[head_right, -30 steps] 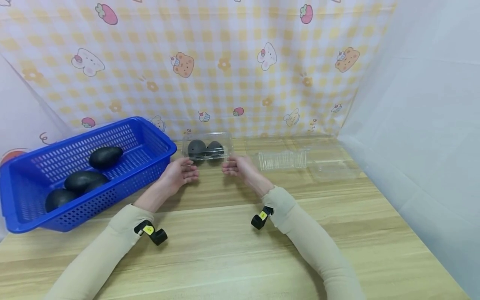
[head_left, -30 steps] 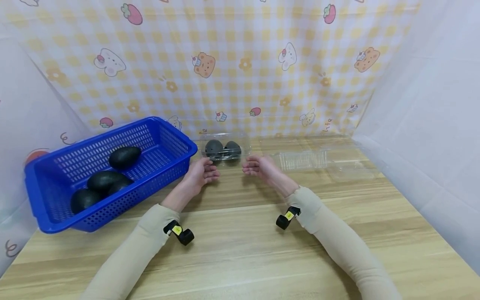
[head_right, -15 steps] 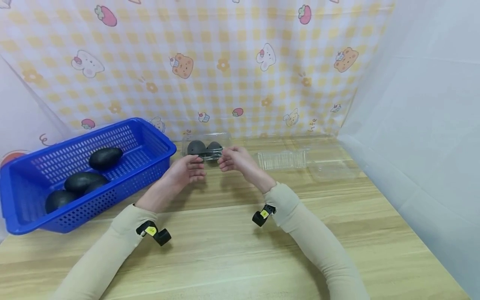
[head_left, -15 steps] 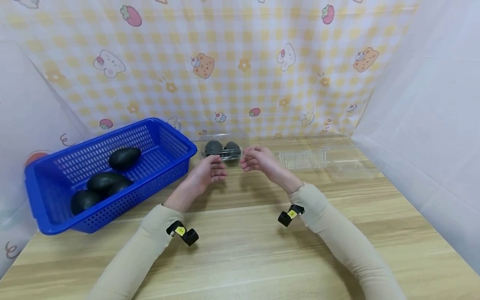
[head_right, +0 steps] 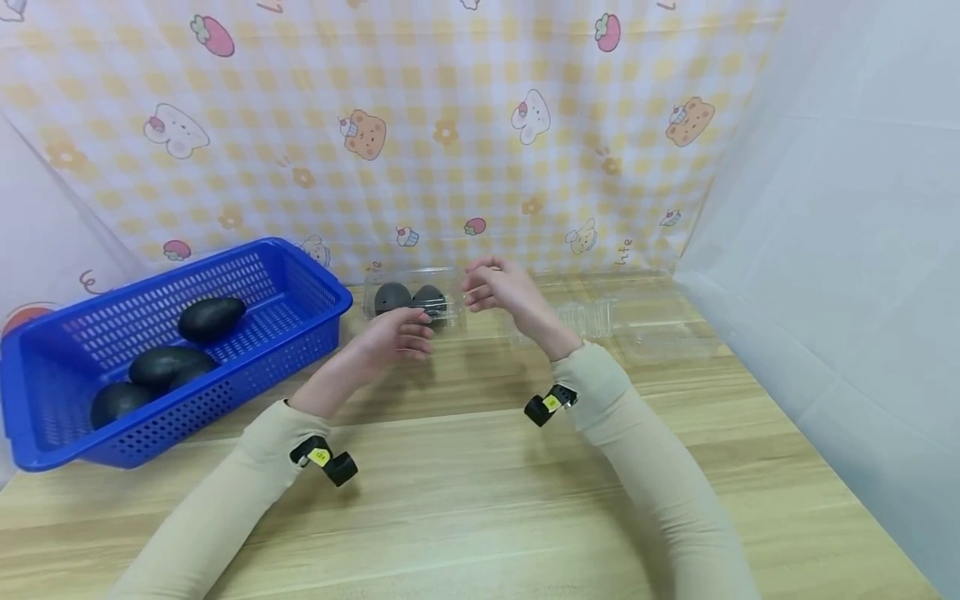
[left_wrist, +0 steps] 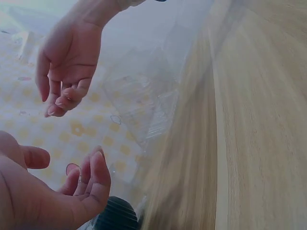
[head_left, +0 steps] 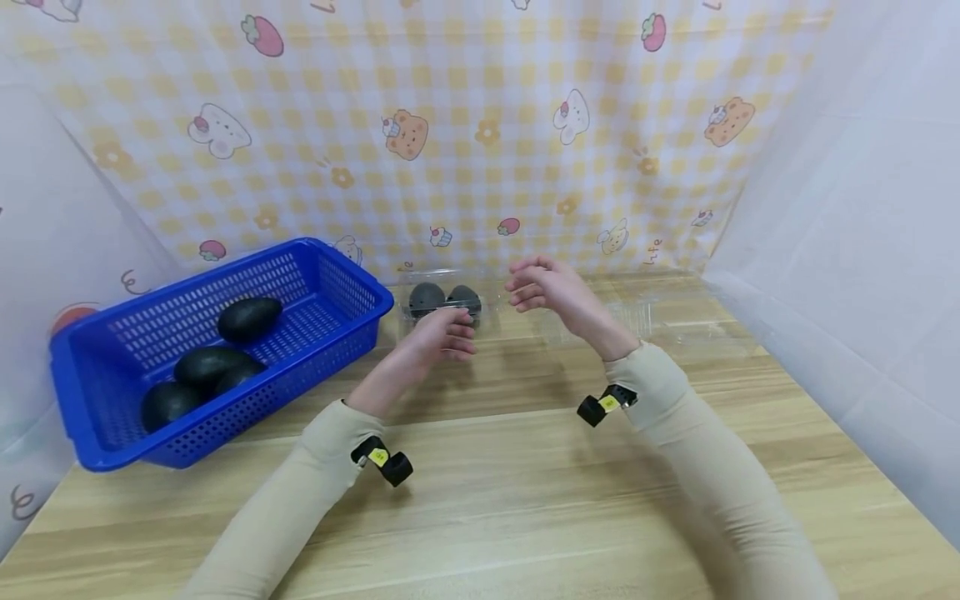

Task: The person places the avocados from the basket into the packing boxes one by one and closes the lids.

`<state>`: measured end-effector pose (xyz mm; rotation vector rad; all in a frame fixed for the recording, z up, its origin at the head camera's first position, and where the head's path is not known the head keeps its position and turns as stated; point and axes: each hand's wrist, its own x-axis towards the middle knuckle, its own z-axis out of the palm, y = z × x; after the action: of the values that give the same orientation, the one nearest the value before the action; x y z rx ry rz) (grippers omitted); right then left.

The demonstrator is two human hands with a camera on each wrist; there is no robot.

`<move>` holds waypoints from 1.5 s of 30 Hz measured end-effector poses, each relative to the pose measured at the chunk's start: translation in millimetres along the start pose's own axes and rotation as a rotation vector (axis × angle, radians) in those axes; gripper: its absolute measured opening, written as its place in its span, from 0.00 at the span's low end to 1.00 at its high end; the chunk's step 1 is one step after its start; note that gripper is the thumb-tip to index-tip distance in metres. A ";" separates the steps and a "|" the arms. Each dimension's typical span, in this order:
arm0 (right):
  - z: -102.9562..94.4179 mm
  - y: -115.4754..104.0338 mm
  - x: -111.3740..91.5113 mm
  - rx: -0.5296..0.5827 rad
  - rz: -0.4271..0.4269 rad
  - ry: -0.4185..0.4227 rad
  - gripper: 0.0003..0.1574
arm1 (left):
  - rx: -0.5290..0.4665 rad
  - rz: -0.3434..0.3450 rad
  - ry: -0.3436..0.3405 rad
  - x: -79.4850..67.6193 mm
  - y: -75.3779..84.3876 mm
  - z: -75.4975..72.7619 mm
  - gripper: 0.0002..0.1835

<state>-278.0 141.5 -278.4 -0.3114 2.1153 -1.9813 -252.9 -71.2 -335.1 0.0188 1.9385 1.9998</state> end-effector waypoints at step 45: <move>-168.6 20.3 -20.3 -0.742 0.123 0.188 0.19 | 0.119 -0.028 -0.142 45.8 -11.7 64.7 0.26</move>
<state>-310.4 309.2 -287.7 -0.1050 2.8436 -1.1258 -276.7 3.1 -353.3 0.1581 1.9528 1.8108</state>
